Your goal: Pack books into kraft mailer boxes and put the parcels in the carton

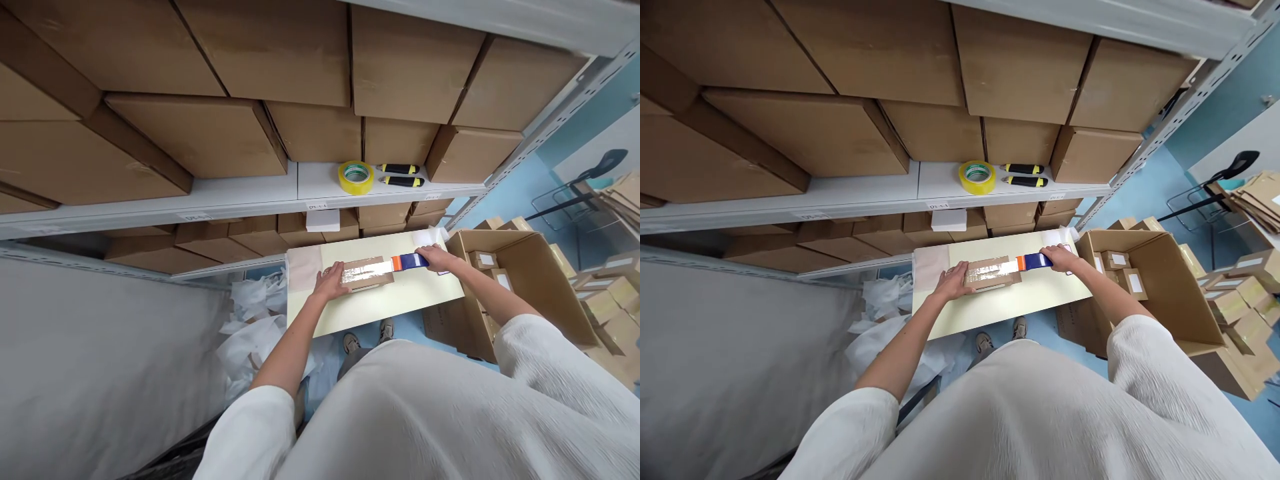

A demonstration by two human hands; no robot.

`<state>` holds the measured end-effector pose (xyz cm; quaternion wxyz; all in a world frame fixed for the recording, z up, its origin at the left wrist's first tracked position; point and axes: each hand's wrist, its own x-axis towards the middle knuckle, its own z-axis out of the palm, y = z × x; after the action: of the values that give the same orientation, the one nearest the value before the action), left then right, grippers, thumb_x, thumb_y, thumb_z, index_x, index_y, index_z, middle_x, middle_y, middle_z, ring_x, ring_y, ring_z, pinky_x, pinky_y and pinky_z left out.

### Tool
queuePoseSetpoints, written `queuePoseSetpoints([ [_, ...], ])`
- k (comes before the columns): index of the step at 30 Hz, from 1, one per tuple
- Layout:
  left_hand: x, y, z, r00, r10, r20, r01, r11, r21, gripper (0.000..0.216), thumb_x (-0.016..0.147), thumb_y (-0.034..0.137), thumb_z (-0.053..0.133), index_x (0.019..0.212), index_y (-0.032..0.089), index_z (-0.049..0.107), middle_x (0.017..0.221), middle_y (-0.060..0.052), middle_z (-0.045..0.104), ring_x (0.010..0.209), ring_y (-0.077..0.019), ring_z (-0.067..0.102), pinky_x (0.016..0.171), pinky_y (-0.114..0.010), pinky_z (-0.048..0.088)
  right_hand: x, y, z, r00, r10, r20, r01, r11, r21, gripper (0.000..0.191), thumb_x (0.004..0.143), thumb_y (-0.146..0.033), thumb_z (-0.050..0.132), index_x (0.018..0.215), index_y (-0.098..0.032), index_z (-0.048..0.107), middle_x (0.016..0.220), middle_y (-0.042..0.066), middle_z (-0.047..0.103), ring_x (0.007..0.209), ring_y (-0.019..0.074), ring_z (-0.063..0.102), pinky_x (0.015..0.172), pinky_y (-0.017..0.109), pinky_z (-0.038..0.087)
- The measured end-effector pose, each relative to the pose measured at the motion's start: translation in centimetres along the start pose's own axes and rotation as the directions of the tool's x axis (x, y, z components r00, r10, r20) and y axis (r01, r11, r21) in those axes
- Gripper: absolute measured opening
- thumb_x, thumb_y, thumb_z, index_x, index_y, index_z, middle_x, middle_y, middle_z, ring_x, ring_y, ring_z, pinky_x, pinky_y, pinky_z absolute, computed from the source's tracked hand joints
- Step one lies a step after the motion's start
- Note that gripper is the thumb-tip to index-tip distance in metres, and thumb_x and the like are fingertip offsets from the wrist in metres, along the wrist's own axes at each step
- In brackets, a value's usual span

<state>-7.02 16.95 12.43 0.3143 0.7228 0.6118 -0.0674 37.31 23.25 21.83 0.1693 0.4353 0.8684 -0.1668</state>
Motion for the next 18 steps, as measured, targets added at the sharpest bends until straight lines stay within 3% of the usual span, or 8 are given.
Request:
queuePoseSetpoints([
  [9, 0.0, 0.6, -0.2, 1.0, -0.01, -0.005, 0.01, 0.998, 0.055, 0.115, 0.084, 0.055, 0.079, 0.175, 0.027, 0.015, 0.184, -0.017, 0.018, 0.166, -0.0433, 0.026, 0.132, -0.064, 0.021, 1.8, 1.4, 0.3, 0.998, -0.022, 0.054, 0.024, 0.999, -0.046, 0.056, 0.084, -0.011, 0.066, 0.138, -0.02, 0.054, 0.128, 0.016, 0.07, 0.119, 0.0338, 0.064, 0.102, 0.042, 0.038],
  [14, -0.1, 1.0, -0.4, 0.999, -0.045, 0.003, 0.045, 0.994, 0.096, 0.112, 0.085, 0.053, 0.079, 0.175, 0.028, 0.017, 0.184, -0.017, 0.019, 0.168, -0.0415, 0.023, 0.135, -0.063, 0.014, 3.1, 1.1, 1.2, 0.996, -0.007, 0.088, 0.013, 0.997, -0.07, 0.057, 0.082, -0.009, 0.067, 0.138, -0.019, 0.055, 0.128, 0.017, 0.071, 0.116, 0.0339, 0.065, 0.101, 0.041, 0.038],
  [18, 0.7, 2.7, -0.8, 0.996, -0.082, 0.017, 0.077, 0.972, 0.22, 0.115, 0.082, 0.048, 0.079, 0.176, 0.02, 0.019, 0.183, -0.021, 0.021, 0.17, -0.0449, 0.013, 0.135, -0.068, 0.002, 3.5, 0.7, 1.6, 0.996, -0.024, 0.08, 0.029, 0.998, -0.061, 0.057, 0.082, -0.008, 0.066, 0.138, -0.018, 0.056, 0.127, 0.018, 0.071, 0.113, 0.0335, 0.066, 0.099, 0.041, 0.039],
])
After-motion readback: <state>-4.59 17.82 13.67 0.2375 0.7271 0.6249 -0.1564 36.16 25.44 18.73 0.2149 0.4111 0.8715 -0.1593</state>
